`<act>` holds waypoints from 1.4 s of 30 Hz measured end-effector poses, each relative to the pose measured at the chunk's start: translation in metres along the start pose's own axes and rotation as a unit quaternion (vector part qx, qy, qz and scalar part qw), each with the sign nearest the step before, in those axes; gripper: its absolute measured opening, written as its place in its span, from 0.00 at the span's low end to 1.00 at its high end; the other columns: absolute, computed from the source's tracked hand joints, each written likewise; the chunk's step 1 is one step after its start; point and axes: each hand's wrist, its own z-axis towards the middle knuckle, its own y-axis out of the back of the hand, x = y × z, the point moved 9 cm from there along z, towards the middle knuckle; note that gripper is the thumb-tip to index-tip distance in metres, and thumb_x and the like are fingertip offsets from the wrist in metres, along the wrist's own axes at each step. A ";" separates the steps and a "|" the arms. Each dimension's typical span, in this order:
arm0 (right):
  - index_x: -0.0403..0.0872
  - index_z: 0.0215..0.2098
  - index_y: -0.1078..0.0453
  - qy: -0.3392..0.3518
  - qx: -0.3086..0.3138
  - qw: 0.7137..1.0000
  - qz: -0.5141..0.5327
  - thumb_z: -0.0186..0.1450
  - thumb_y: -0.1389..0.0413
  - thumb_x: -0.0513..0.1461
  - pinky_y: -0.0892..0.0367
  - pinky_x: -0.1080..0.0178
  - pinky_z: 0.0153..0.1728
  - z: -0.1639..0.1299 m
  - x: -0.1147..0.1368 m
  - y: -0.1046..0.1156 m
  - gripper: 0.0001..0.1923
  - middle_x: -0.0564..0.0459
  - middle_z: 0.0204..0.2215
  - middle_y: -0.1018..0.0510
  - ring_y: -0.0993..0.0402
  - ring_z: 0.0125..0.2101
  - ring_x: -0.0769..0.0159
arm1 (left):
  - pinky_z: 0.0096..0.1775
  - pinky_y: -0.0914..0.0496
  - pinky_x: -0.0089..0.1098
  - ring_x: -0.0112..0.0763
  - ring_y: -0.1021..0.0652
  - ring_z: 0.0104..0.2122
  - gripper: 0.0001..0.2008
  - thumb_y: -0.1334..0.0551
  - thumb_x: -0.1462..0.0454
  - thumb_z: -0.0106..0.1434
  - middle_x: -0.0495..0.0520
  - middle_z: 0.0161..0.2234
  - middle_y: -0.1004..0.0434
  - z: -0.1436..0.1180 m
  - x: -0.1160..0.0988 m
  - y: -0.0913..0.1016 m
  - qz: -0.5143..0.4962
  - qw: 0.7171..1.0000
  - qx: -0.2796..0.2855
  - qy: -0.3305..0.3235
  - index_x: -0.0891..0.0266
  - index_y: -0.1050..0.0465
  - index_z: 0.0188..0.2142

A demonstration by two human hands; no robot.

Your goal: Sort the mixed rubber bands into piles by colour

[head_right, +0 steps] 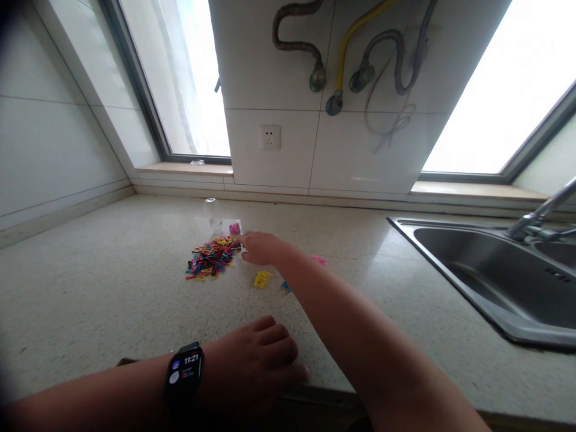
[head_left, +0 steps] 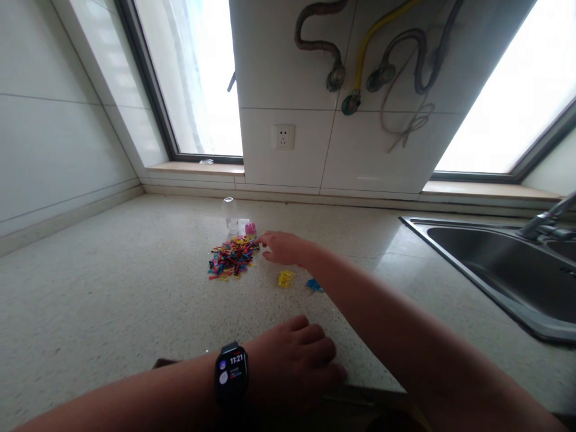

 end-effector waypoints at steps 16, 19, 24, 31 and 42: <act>0.48 0.47 0.26 -0.076 0.003 0.997 -0.028 0.65 0.47 0.39 0.34 0.64 0.39 0.015 -0.008 -0.013 0.14 0.47 0.48 0.21 0.25 0.46 0.58 | 0.38 0.38 0.40 0.37 0.31 0.38 0.13 0.47 0.59 0.72 0.55 0.39 0.30 0.000 0.000 0.003 0.008 1.000 -0.009 -0.002 0.61 0.33 0.51; 0.48 0.48 0.27 -0.092 0.008 0.996 -0.018 0.65 0.47 0.39 0.35 0.64 0.40 0.016 -0.014 -0.015 0.14 0.48 0.48 0.22 0.25 0.46 0.59 | 0.38 0.39 0.40 0.37 0.32 0.39 0.13 0.46 0.59 0.72 0.55 0.39 0.30 0.000 0.000 0.003 0.005 1.000 -0.007 0.001 0.61 0.33 0.51; 0.48 0.46 0.27 -0.098 -0.008 0.995 -0.019 0.66 0.46 0.43 0.35 0.63 0.40 0.019 -0.022 -0.018 0.13 0.47 0.46 0.22 0.25 0.45 0.58 | 0.37 0.39 0.40 0.37 0.32 0.38 0.13 0.49 0.59 0.73 0.56 0.40 0.30 0.000 -0.001 0.003 0.003 1.000 -0.007 -0.003 0.61 0.33 0.50; 0.49 0.48 0.29 -0.104 -0.021 0.994 -0.017 0.66 0.45 0.44 0.35 0.63 0.39 0.021 -0.027 -0.020 0.14 0.47 0.47 0.23 0.25 0.45 0.59 | 0.37 0.39 0.39 0.37 0.32 0.39 0.13 0.48 0.59 0.73 0.55 0.39 0.31 -0.001 0.000 0.005 0.004 1.000 -0.011 -0.004 0.61 0.34 0.51; 0.47 0.49 0.26 -0.135 0.003 0.990 -0.039 0.67 0.47 0.42 0.35 0.63 0.46 0.019 -0.032 -0.020 0.15 0.45 0.47 0.22 0.26 0.48 0.58 | 0.37 0.39 0.39 0.36 0.32 0.38 0.12 0.47 0.60 0.73 0.53 0.39 0.31 -0.001 -0.001 0.004 0.007 1.000 -0.014 -0.001 0.61 0.33 0.50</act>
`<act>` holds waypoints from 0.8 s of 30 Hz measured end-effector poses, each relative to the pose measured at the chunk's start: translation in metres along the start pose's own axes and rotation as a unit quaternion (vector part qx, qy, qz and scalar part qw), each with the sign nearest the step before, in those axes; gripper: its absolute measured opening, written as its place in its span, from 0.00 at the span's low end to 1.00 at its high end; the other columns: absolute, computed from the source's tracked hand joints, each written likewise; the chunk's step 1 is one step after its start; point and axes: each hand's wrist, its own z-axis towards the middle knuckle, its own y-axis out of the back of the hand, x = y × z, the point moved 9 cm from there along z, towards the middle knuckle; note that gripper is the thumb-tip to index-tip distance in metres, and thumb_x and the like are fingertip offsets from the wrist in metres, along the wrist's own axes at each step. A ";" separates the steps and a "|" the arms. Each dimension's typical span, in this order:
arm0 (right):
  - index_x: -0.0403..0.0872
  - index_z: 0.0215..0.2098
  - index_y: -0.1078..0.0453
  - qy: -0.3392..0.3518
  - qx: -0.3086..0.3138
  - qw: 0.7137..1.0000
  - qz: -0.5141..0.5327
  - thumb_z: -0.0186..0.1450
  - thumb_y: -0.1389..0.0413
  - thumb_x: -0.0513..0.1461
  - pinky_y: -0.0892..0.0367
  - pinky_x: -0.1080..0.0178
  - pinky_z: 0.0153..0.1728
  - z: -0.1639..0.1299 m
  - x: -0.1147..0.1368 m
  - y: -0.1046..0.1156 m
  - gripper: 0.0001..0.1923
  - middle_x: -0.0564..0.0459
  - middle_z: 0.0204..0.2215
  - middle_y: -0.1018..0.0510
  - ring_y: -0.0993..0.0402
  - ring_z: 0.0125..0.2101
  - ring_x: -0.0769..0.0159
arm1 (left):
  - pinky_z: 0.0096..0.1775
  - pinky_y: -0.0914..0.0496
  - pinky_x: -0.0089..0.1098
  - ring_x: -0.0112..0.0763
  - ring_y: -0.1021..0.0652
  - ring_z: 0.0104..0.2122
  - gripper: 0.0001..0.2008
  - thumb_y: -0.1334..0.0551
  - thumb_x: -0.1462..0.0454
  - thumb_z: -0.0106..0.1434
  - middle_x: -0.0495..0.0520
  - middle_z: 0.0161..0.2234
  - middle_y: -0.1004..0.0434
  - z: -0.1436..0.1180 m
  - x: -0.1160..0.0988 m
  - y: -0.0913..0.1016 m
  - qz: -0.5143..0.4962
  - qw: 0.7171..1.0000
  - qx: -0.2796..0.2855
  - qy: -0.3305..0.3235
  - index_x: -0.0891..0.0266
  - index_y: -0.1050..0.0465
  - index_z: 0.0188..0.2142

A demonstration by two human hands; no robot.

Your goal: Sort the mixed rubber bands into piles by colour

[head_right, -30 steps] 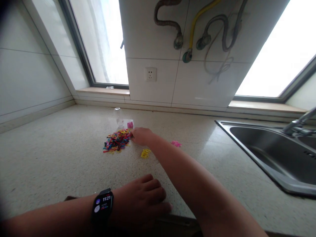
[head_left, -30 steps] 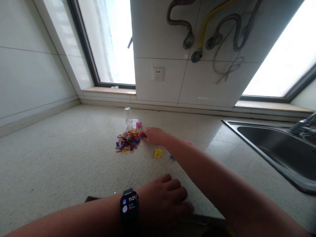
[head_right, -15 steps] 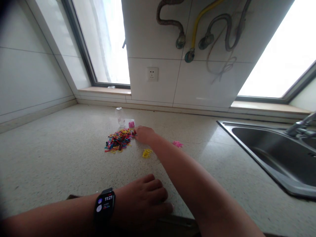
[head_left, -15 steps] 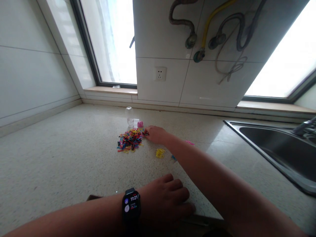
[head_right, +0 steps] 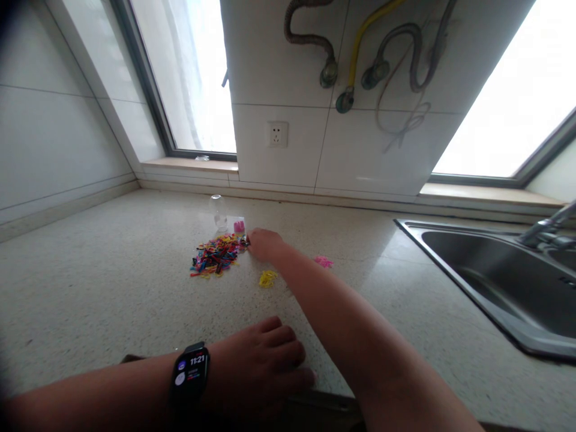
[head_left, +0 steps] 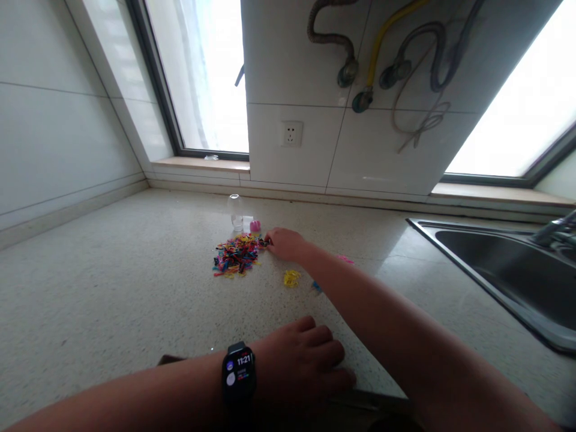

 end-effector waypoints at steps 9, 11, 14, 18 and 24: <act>0.49 0.44 0.24 -0.001 -0.013 1.000 0.001 0.67 0.48 0.41 0.34 0.62 0.42 -0.002 -0.002 0.003 0.13 0.48 0.45 0.21 0.25 0.45 0.59 | 0.37 0.40 0.40 0.37 0.33 0.38 0.13 0.48 0.59 0.73 0.53 0.39 0.32 0.000 0.000 0.000 -0.001 1.000 0.003 -0.003 0.62 0.33 0.51; 0.50 0.44 0.23 -0.002 -0.014 1.000 0.004 0.67 0.48 0.41 0.35 0.63 0.42 -0.002 -0.003 0.004 0.13 0.48 0.44 0.20 0.25 0.45 0.59 | 0.37 0.40 0.39 0.37 0.33 0.38 0.13 0.48 0.59 0.73 0.53 0.39 0.32 0.000 0.000 0.000 -0.002 1.000 0.002 -0.003 0.61 0.33 0.51; 0.49 0.44 0.24 0.002 -0.019 1.000 0.019 0.67 0.47 0.40 0.35 0.64 0.42 -0.001 -0.006 0.004 0.12 0.49 0.44 0.20 0.25 0.44 0.61 | 0.38 0.40 0.39 0.36 0.32 0.39 0.12 0.47 0.58 0.73 0.54 0.40 0.32 0.000 0.000 0.000 0.002 1.000 0.004 0.000 0.61 0.33 0.50; 0.47 0.51 0.27 -0.016 -0.039 0.998 0.047 0.66 0.46 0.39 0.35 0.65 0.43 0.000 -0.014 0.003 0.16 0.47 0.48 0.21 0.25 0.45 0.62 | 0.38 0.40 0.39 0.36 0.32 0.39 0.13 0.47 0.59 0.72 0.54 0.40 0.31 0.000 0.001 0.000 0.000 1.000 0.001 0.000 0.61 0.33 0.51; 0.48 0.49 0.24 -0.014 -0.002 0.999 0.029 0.67 0.48 0.40 0.35 0.64 0.45 0.003 -0.014 -0.003 0.16 0.46 0.48 0.22 0.26 0.48 0.60 | 0.38 0.39 0.39 0.36 0.32 0.39 0.13 0.47 0.59 0.73 0.54 0.40 0.31 0.000 0.000 0.000 -0.005 1.000 0.006 -0.004 0.62 0.33 0.51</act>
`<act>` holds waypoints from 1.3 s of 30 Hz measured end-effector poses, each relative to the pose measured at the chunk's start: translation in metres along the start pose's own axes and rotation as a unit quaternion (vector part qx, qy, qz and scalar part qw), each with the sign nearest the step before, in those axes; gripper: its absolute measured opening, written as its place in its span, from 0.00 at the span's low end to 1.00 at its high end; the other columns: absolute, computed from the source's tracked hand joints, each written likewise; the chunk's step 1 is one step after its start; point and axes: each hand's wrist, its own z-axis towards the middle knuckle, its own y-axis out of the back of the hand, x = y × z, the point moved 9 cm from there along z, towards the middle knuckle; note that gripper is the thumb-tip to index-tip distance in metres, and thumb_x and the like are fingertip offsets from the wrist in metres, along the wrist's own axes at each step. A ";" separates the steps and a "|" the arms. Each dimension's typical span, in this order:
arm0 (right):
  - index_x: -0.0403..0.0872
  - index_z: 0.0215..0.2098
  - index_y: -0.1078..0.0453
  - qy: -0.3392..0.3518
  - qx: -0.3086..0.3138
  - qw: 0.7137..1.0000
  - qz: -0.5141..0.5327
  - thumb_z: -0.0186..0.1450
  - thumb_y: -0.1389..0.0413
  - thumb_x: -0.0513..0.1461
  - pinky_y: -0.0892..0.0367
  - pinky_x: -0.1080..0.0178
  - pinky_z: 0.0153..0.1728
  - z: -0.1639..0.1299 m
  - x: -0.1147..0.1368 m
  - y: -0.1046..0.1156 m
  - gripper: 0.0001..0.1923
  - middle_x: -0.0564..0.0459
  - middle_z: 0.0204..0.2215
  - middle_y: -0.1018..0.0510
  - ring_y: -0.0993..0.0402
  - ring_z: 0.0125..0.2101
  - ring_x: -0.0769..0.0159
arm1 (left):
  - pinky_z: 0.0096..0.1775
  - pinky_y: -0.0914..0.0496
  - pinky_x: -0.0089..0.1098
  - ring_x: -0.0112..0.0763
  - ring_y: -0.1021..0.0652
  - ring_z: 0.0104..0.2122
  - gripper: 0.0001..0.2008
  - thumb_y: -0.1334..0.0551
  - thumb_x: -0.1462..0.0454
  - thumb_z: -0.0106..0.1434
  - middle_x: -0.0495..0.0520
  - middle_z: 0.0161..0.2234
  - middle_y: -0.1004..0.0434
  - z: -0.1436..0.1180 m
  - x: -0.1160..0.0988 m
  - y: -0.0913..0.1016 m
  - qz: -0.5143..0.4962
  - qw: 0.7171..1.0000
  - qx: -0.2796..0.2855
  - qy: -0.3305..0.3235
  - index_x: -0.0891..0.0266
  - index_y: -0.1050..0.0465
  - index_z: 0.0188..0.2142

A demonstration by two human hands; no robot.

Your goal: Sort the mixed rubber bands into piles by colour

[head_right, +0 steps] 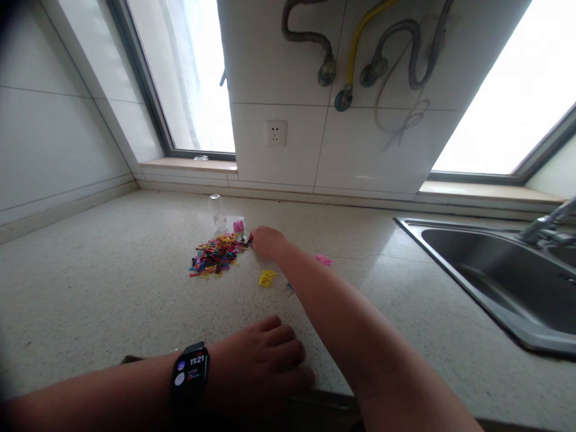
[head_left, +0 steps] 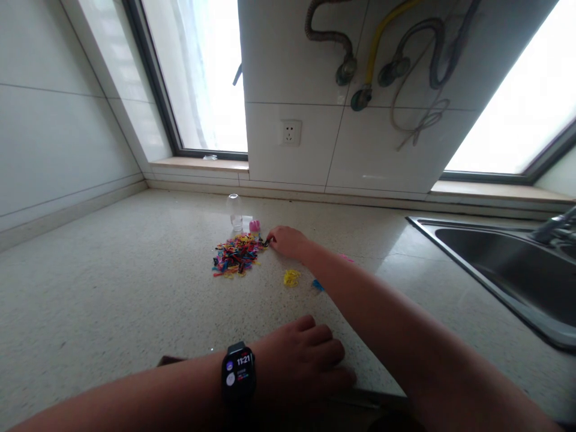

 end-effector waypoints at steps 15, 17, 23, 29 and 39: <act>0.47 0.41 0.23 0.014 -0.040 0.998 0.043 0.66 0.44 0.40 0.37 0.66 0.40 -0.004 0.006 0.015 0.09 0.50 0.42 0.19 0.25 0.42 0.63 | 0.38 0.39 0.40 0.37 0.33 0.39 0.12 0.48 0.59 0.73 0.54 0.40 0.31 0.000 0.000 0.000 0.005 1.000 0.003 0.004 0.62 0.33 0.51; 0.47 0.41 0.23 0.022 -0.046 0.997 0.060 0.65 0.43 0.40 0.37 0.66 0.40 -0.007 0.007 0.019 0.09 0.51 0.40 0.19 0.25 0.41 0.64 | 0.38 0.39 0.40 0.37 0.33 0.39 0.12 0.48 0.59 0.73 0.54 0.40 0.32 0.000 0.000 0.000 0.005 1.000 0.004 0.004 0.62 0.33 0.51; 0.45 0.39 0.23 0.046 -0.083 0.988 0.119 0.65 0.41 0.39 0.39 0.68 0.37 -0.020 0.002 0.038 0.07 0.52 0.37 0.19 0.27 0.36 0.69 | 0.38 0.39 0.40 0.37 0.33 0.39 0.12 0.47 0.60 0.72 0.54 0.40 0.31 0.000 0.000 -0.001 -0.001 1.000 0.002 0.005 0.61 0.33 0.51; 0.43 0.37 0.23 0.046 -0.120 0.972 0.195 0.65 0.40 0.39 0.41 0.68 0.33 -0.052 -0.015 0.062 0.07 0.53 0.31 0.21 0.32 0.29 0.72 | 0.38 0.39 0.40 0.37 0.33 0.39 0.13 0.48 0.59 0.73 0.54 0.40 0.31 0.000 0.000 0.001 0.002 1.000 0.006 0.003 0.61 0.33 0.52; 0.43 0.39 0.25 -0.062 -0.114 0.945 0.300 0.63 0.42 0.49 0.42 0.66 0.27 -0.151 -0.111 0.066 0.17 0.52 0.27 0.26 0.37 0.25 0.71 | 0.40 0.39 0.40 0.37 0.33 0.40 0.13 0.44 0.60 0.70 0.54 0.40 0.30 -0.001 0.002 -0.002 -0.015 1.000 0.014 0.017 0.61 0.33 0.52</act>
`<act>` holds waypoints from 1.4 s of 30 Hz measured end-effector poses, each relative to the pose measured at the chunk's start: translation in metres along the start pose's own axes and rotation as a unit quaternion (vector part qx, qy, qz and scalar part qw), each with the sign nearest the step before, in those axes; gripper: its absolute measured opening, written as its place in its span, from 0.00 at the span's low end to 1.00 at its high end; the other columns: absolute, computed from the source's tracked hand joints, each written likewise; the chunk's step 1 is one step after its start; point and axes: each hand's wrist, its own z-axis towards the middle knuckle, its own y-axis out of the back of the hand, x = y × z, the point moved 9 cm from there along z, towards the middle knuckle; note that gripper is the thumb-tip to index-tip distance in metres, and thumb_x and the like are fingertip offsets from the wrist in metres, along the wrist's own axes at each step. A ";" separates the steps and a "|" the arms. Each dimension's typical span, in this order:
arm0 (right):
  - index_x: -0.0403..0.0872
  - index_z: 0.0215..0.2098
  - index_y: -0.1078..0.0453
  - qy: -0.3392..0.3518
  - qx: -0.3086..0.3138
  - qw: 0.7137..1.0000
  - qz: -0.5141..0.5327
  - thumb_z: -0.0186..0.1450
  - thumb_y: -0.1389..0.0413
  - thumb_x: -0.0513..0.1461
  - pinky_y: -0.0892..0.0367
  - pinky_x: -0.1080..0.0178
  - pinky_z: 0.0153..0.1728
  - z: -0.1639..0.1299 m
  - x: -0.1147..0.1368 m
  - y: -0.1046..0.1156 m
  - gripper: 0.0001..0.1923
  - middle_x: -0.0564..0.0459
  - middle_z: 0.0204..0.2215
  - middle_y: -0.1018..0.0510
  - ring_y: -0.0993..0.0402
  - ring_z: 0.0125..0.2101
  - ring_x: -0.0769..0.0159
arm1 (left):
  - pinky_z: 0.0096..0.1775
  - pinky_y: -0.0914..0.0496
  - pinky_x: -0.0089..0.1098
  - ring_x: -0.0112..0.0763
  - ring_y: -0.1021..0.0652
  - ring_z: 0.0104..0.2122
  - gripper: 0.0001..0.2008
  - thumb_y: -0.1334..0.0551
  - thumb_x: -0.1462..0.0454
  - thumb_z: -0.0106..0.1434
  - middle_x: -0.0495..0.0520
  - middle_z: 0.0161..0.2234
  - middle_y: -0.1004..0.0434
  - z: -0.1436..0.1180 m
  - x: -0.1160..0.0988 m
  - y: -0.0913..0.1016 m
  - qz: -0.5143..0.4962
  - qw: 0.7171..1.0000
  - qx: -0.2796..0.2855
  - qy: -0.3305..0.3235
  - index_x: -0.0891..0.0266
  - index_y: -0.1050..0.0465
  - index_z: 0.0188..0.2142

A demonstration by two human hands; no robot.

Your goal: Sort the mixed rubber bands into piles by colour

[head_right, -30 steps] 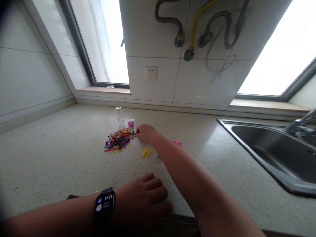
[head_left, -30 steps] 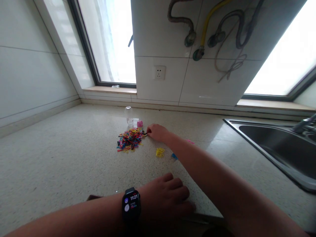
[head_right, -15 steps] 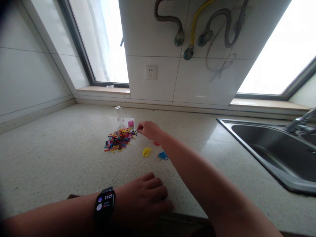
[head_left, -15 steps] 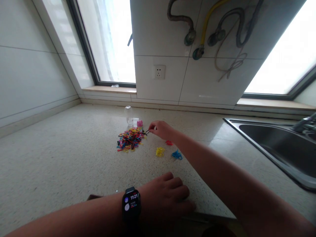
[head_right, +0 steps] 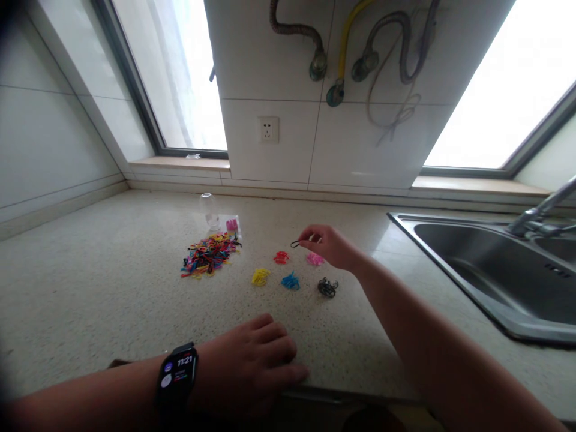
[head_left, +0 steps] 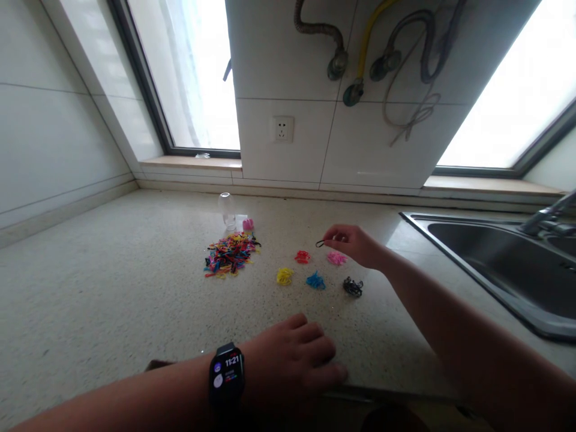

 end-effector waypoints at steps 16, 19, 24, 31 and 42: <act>0.43 0.37 0.21 -0.116 0.252 0.960 -0.044 0.59 0.39 0.43 0.37 0.63 0.34 -0.063 -0.052 0.006 0.13 0.48 0.32 0.20 0.30 0.31 0.66 | 0.46 0.39 0.40 0.38 0.33 0.42 0.17 0.40 0.62 0.65 0.53 0.42 0.30 0.003 0.001 -0.001 -0.035 0.999 0.004 0.037 0.58 0.34 0.53; 0.43 0.37 0.20 -0.106 0.255 0.961 -0.028 0.59 0.39 0.43 0.36 0.63 0.36 -0.062 -0.048 0.000 0.13 0.48 0.33 0.19 0.28 0.32 0.65 | 0.46 0.39 0.40 0.38 0.33 0.42 0.17 0.40 0.63 0.65 0.53 0.43 0.30 0.003 0.001 -0.002 -0.040 0.998 0.008 0.041 0.58 0.34 0.54; 0.43 0.39 0.21 -0.090 0.245 0.965 -0.020 0.60 0.40 0.43 0.36 0.64 0.36 -0.058 -0.045 -0.003 0.14 0.49 0.33 0.19 0.27 0.32 0.65 | 0.47 0.38 0.39 0.38 0.32 0.42 0.18 0.39 0.63 0.64 0.54 0.42 0.30 0.003 0.000 -0.001 -0.038 0.998 0.005 0.043 0.58 0.34 0.53; 0.42 0.39 0.23 -0.102 0.167 0.981 -0.008 0.62 0.42 0.47 0.39 0.65 0.31 -0.051 -0.061 0.013 0.16 0.49 0.31 0.22 0.32 0.29 0.68 | 0.47 0.38 0.40 0.38 0.32 0.42 0.17 0.40 0.63 0.65 0.53 0.44 0.29 0.002 0.000 0.001 -0.037 0.999 0.006 0.038 0.59 0.34 0.53; 0.42 0.39 0.24 -0.120 -0.012 0.991 -0.055 0.65 0.46 0.49 0.38 0.64 0.32 -0.040 -0.094 0.038 0.19 0.48 0.30 0.24 0.33 0.29 0.67 | 0.45 0.38 0.39 0.36 0.31 0.42 0.15 0.41 0.61 0.68 0.53 0.43 0.28 0.001 0.002 0.006 -0.065 0.998 -0.003 0.028 0.59 0.32 0.53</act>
